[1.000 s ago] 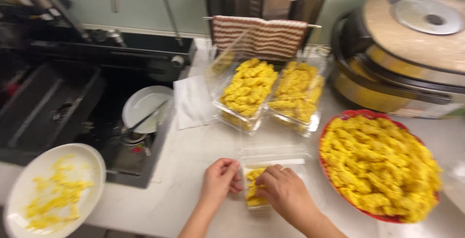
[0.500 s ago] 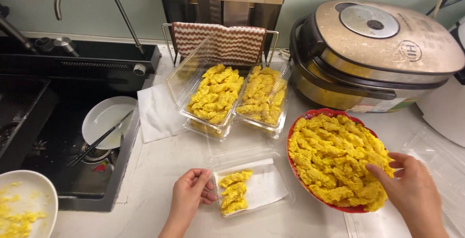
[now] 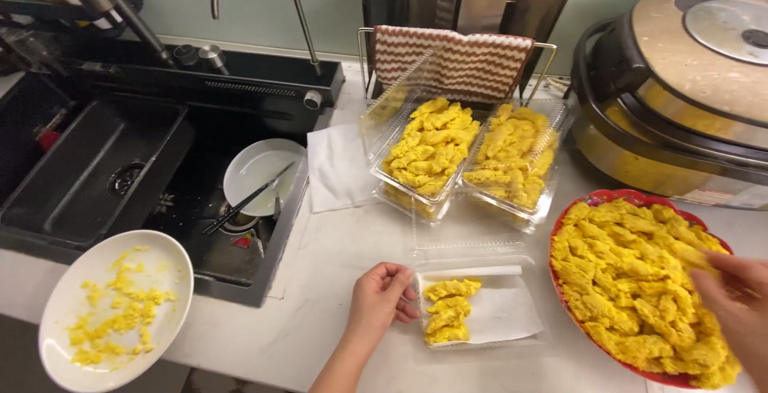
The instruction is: Packing pieces of yellow food from a large plate into individual plastic containers.
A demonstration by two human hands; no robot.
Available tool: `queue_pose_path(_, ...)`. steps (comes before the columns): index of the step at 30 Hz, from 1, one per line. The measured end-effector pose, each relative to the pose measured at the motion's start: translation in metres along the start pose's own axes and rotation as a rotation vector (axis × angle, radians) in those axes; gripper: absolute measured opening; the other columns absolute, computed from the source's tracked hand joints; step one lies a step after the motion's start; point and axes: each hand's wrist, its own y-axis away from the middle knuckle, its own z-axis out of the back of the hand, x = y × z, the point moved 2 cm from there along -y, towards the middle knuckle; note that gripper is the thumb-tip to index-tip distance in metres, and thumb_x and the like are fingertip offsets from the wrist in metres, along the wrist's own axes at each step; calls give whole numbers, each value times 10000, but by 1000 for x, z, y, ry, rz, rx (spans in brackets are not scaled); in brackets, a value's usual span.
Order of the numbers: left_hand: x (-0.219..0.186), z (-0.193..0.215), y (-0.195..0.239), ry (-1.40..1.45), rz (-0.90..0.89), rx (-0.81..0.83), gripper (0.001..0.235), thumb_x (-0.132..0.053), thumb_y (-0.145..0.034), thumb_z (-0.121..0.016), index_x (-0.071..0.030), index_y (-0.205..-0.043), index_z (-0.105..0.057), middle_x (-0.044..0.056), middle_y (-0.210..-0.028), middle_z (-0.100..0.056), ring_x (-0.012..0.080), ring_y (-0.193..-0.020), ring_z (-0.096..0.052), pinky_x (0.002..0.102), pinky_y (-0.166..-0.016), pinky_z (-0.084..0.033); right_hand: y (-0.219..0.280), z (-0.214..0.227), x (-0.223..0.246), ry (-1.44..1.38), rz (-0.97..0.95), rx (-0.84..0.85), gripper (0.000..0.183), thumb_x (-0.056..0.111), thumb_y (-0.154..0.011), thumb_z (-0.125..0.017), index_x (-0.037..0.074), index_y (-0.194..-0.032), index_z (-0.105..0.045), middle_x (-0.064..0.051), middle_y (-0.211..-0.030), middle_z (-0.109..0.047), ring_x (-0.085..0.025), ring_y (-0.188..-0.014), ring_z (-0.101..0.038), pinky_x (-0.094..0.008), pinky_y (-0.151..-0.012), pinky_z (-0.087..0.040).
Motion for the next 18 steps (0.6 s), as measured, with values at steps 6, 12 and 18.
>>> queue_pose_path(6,-10,-1,7,-29,16,12,179,-193,-985,-688,-15,-993,-699,143,-715,-699,273,-497,-703,287,-407,-516,70,-67,215,-105,306,407,347,90,-782,-795,200,-1110,-793,-2,-1099,-737,-134,-885,-746,-266,-858,-608)
queue_pose_path(12,-18,-3,12,-61,23,5,190,-199,-987,-664,-13,-979,-704,143,-719,-694,285,-502,-703,290,-441,-522,102,-156,243,76,987,459,224,145,-901,-672,145,-1123,-703,-60,-975,-643,-289,-840,-590,-412,-681,-459)
queue_pose_path(18,-8,-2,5,-78,35,-18,216,-223,-971,-687,-13,-1013,-714,165,-755,-733,290,-510,-718,290,-439,-526,107,-134,246,15,860,543,168,224,-936,-687,180,-1095,-721,17,-1054,-682,-226,-942,-609,-381,-740,-456)
